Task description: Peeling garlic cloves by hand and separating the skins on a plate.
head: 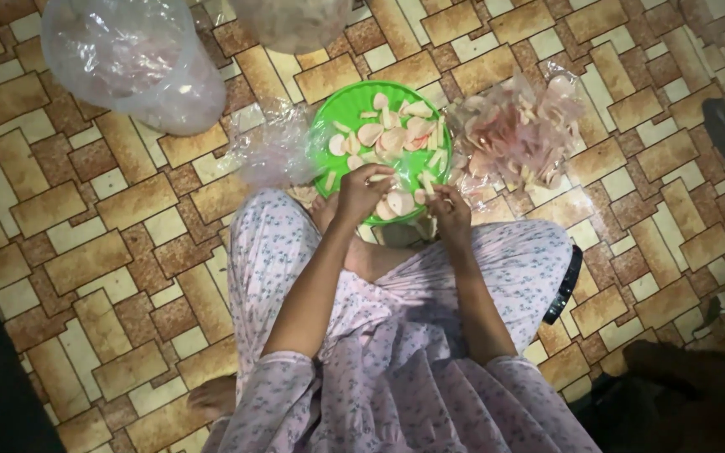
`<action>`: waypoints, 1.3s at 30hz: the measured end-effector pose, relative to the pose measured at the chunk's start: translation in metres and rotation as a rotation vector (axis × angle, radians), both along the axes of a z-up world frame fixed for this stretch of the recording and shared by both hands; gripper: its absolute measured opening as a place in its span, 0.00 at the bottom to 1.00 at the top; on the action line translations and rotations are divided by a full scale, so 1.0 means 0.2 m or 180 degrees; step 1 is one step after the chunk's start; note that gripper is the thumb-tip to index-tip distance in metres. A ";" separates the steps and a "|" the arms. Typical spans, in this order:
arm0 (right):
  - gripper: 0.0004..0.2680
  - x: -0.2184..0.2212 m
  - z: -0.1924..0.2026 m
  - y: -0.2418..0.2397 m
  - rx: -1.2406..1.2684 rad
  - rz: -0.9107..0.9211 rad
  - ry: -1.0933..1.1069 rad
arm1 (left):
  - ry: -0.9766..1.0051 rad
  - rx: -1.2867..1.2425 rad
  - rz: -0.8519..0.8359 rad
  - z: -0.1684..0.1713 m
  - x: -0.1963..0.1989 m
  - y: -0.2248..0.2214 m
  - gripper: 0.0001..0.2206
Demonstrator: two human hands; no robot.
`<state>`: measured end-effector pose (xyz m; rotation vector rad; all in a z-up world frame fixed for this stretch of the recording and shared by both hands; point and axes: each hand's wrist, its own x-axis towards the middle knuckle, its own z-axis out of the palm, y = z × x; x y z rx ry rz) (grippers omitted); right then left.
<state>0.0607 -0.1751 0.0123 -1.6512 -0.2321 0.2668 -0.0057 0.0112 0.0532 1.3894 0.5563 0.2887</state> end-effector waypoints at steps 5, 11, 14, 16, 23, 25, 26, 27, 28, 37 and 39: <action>0.08 -0.02 0.01 0.02 0.0347 -0.0044 0.0001 | -0.0059 0.0343 -0.0109 -0.06 -0.01 -0.03 0.10; 0.08 -0.06 0.06 0.05 0.0428 -0.0038 -0.0194 | -0.0111 0.0387 -0.0269 0.03 -0.04 -0.03 0.11; 0.07 -0.10 0.15 0.06 0.0376 -0.0072 -0.0212 | -0.0193 0.0224 -0.0323 0.02 -0.04 -0.03 0.11; 0.07 -0.10 0.17 0.05 0.0325 -0.0106 -0.0173 | -0.0244 0.0158 -0.0361 0.00 -0.03 -0.03 0.11; 0.07 -0.10 0.16 0.05 0.0285 -0.0151 -0.0084 | -0.0273 0.0198 -0.0451 -0.02 -0.04 -0.03 0.11; 0.06 -0.11 0.19 0.06 0.0268 -0.0147 -0.0061 | -0.0272 0.0184 -0.0467 -0.02 -0.05 -0.03 0.11; 0.06 -0.12 0.22 0.06 0.0222 -0.0101 -0.0136 | -0.0277 0.0224 -0.0540 -0.03 -0.05 -0.03 0.11; 0.06 -0.13 0.24 0.06 0.0177 -0.0055 -0.0211 | -0.0281 0.0264 -0.0612 -0.03 -0.05 -0.03 0.12; 0.06 -0.13 0.22 0.06 0.0178 -0.0058 -0.0205 | -0.0276 0.0264 -0.0616 -0.05 -0.04 -0.03 0.12; 0.07 -0.09 0.14 0.05 0.0195 -0.0054 -0.0158 | -0.0388 0.1177 -0.0634 -0.16 -0.01 -0.01 0.12; 0.07 -0.09 0.15 0.04 0.0126 0.0021 -0.0215 | -0.0378 0.1253 -0.0686 -0.19 0.01 -0.01 0.14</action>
